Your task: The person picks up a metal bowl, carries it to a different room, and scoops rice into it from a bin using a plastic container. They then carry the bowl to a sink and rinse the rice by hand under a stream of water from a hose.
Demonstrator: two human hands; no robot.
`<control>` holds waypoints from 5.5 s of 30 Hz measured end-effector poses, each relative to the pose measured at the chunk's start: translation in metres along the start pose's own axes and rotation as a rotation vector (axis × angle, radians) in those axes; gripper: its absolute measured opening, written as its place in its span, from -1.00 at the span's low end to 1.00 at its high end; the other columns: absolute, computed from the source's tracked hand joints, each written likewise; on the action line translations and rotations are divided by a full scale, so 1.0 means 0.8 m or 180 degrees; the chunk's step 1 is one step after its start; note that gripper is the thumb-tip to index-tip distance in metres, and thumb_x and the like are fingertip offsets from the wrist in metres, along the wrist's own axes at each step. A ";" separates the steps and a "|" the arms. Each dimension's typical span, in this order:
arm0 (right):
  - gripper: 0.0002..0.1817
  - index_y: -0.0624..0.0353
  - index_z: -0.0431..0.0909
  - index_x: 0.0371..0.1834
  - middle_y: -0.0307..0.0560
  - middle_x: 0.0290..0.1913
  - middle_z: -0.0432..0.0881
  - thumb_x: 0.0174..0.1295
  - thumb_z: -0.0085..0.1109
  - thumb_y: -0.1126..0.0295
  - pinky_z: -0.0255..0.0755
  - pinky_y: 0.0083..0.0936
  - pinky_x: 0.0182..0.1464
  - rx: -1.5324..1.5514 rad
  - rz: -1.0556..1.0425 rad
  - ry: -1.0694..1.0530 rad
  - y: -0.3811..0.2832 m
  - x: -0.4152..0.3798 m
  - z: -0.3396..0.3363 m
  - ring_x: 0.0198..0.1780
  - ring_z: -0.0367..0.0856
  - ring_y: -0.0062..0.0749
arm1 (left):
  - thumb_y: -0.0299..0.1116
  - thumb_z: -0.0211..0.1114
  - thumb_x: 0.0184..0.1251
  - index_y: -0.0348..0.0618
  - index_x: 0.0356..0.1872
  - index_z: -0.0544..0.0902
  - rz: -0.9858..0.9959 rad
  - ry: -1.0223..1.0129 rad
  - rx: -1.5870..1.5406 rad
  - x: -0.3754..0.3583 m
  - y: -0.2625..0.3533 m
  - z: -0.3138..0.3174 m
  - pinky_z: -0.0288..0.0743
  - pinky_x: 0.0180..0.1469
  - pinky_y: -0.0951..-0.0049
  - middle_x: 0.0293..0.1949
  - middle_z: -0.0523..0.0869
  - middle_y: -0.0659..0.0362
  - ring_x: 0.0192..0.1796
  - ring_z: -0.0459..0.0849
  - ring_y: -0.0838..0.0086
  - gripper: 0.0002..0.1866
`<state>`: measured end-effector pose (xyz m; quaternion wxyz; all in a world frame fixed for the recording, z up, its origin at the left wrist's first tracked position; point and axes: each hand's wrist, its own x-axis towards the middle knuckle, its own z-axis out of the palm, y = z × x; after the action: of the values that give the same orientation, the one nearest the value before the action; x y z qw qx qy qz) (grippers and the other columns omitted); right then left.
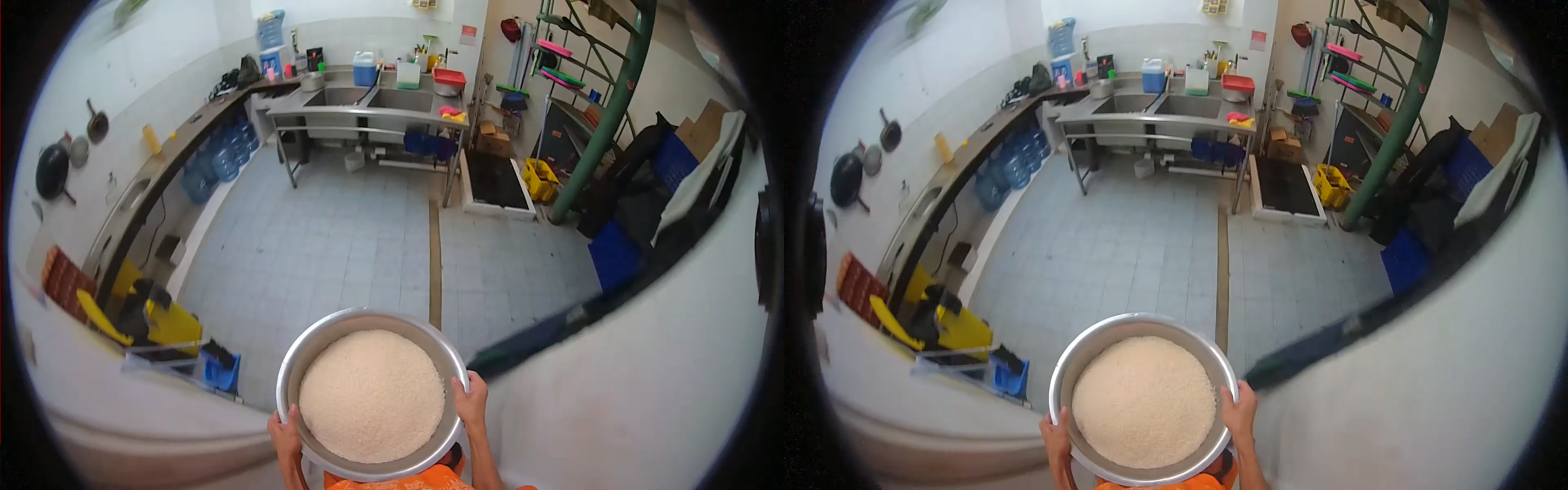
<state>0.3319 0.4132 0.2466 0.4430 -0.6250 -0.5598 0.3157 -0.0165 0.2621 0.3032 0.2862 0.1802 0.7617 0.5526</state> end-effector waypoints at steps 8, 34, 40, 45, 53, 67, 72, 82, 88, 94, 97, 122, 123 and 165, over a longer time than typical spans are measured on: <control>-0.80 0.37 0.61 -0.15 -0.09 -0.30 0.70 0.28 0.29 0.43 0.47 -0.51 -0.17 0.0148 0.0128 -0.0405 -0.129 0.410 0.157 -0.27 0.61 -0.51 | -0.22 0.35 0.40 -0.42 -0.07 0.65 -0.0197 0.0184 -0.0114 0.288 0.184 0.202 0.54 -0.14 0.41 -0.23 0.73 0.12 -0.24 0.62 0.52 -0.63; -0.72 0.41 0.58 -0.16 -0.05 -0.28 0.68 0.38 0.22 0.32 0.47 -0.43 -0.17 -0.0151 0.0624 0.1184 -0.059 1.469 0.411 -0.26 0.59 -0.44 | -0.32 0.39 0.34 -0.42 -0.29 0.69 0.0295 -0.1541 -0.0169 1.154 0.558 1.172 0.48 -0.34 0.53 -0.40 0.73 0.19 -0.39 0.57 0.63 -0.74; -0.65 0.41 0.57 -0.09 0.02 -0.28 0.68 0.42 0.15 0.24 0.47 -0.41 -0.15 -0.0576 0.0728 0.1136 0.022 1.616 0.437 -0.26 0.61 -0.36 | -0.29 0.42 0.34 -0.37 -0.25 0.71 0.0163 -0.1644 0.0303 1.247 0.534 1.315 0.43 -0.40 0.55 -0.46 0.70 0.28 -0.44 0.53 0.68 -0.73; -0.63 0.39 0.56 -0.02 0.09 -0.28 0.67 0.43 0.11 0.22 0.46 -0.38 -0.12 -0.0654 0.1405 0.0859 0.012 1.677 0.429 -0.26 0.61 -0.26 | -0.27 0.40 0.36 -0.39 -0.28 0.71 -0.0363 -0.1503 0.0354 1.273 0.567 1.383 0.43 -0.40 0.57 -0.47 0.71 0.26 -0.44 0.52 0.69 -0.71; -0.79 0.23 0.65 -0.09 -0.01 -0.22 0.61 0.21 0.29 0.48 0.46 -0.35 0.00 -0.1668 -0.0100 0.0154 -0.135 1.824 0.509 -0.09 0.60 -0.09 | -0.29 0.36 0.40 -0.41 -0.29 0.72 -0.0446 -0.1699 0.0681 1.308 0.578 1.409 0.46 -0.34 0.55 -0.44 0.72 0.27 -0.38 0.53 0.69 -0.72; -0.86 0.15 0.71 -0.24 -0.08 -0.25 0.52 0.12 0.36 0.48 0.47 -0.20 -0.11 -0.1847 -0.0215 -0.1607 -0.089 1.909 0.654 -0.13 0.57 -0.13 | -0.30 0.39 0.38 -0.30 -0.47 0.67 -0.0791 -0.1679 0.0549 1.314 0.588 1.412 0.34 -0.43 0.59 -0.54 0.61 0.37 -0.45 0.43 0.73 -0.71; -0.91 0.18 0.67 -0.30 -0.08 -0.25 0.51 0.14 0.34 0.47 0.47 -0.19 -0.12 -0.1869 -0.0152 -0.1591 -0.085 1.908 0.661 -0.13 0.56 -0.11 | -0.31 0.38 0.39 -0.30 -0.47 0.67 -0.0837 -0.1743 0.0479 1.315 0.587 1.409 0.35 -0.42 0.59 -0.53 0.61 0.37 -0.45 0.44 0.73 -0.72; -0.88 0.11 0.69 -0.32 -0.13 -0.32 0.56 0.09 0.42 0.51 0.42 -0.40 -0.31 -0.1095 0.0268 -0.1262 -0.122 1.900 0.623 -0.33 0.55 -0.28 | -0.30 0.37 0.40 -0.31 -0.45 0.68 -0.0901 -0.1806 0.0398 1.317 0.591 1.409 0.34 -0.43 0.60 -0.53 0.62 0.35 -0.46 0.44 0.73 -0.72; -0.91 0.17 0.71 -0.31 -0.17 -0.31 0.64 0.12 0.41 0.53 0.34 -0.57 -0.36 -0.0543 0.0199 -0.0965 -0.182 1.905 0.598 -0.38 0.47 -0.53 | -0.30 0.37 0.40 -0.33 -0.40 0.70 -0.0858 -0.1838 0.0382 1.317 0.589 1.410 0.35 -0.43 0.60 -0.52 0.63 0.34 -0.46 0.46 0.73 -0.74; -0.85 0.27 0.73 -0.16 -0.16 -0.31 0.69 0.24 0.32 0.50 0.29 -0.64 -0.40 0.0209 -0.0449 -0.0262 -0.221 1.976 0.631 -0.36 0.50 -0.60 | -0.31 0.37 0.40 -0.35 -0.34 0.71 -0.0845 -0.1816 0.0343 1.316 0.586 1.409 0.41 -0.39 0.58 -0.47 0.68 0.30 -0.42 0.50 0.71 -0.75; -0.83 0.27 0.73 -0.12 -0.16 -0.36 0.68 0.26 0.30 0.50 0.29 -0.62 -0.40 -0.0110 -0.0466 0.0012 -0.236 1.984 0.625 -0.39 0.51 -0.57 | -0.32 0.37 0.40 -0.36 -0.32 0.72 -0.0856 -0.1834 0.0315 1.314 0.588 1.408 0.44 -0.36 0.59 -0.44 0.70 0.28 -0.40 0.52 0.71 -0.76; -0.94 0.14 0.65 -0.29 -0.07 -0.27 0.56 0.18 0.31 0.47 0.46 -0.25 -0.14 -0.1787 0.0039 -0.1477 -0.089 1.870 0.597 -0.17 0.59 -0.11 | -0.34 0.35 0.41 -0.33 -0.32 0.72 -0.0901 -0.1843 0.0272 1.317 0.587 1.410 0.40 -0.39 0.60 -0.46 0.68 0.33 -0.41 0.50 0.74 -0.78; -0.94 0.13 0.66 -0.29 -0.07 -0.26 0.57 0.18 0.31 0.47 0.46 -0.25 -0.14 -0.1724 0.0151 -0.1484 -0.092 1.870 0.595 -0.17 0.59 -0.11 | -0.34 0.35 0.41 -0.33 -0.32 0.72 -0.0905 -0.1850 0.0295 1.317 0.589 1.410 0.40 -0.38 0.60 -0.47 0.67 0.33 -0.41 0.49 0.74 -0.78; -0.64 0.31 0.66 -0.02 0.16 0.04 0.67 0.10 0.13 0.75 0.54 -0.29 0.14 -0.1183 0.0037 -0.0977 -0.157 1.807 0.539 0.10 0.66 0.03 | -0.32 0.34 0.38 -0.46 -0.29 0.65 0.0170 -0.1609 0.1514 1.309 0.610 1.423 0.44 -0.43 0.49 -0.51 0.70 0.13 -0.45 0.59 0.61 -0.71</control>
<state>0.1466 1.9133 0.3310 0.2282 -0.6437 -0.6654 0.3011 -0.1216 1.8800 0.2596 0.4012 0.3929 0.7692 0.3048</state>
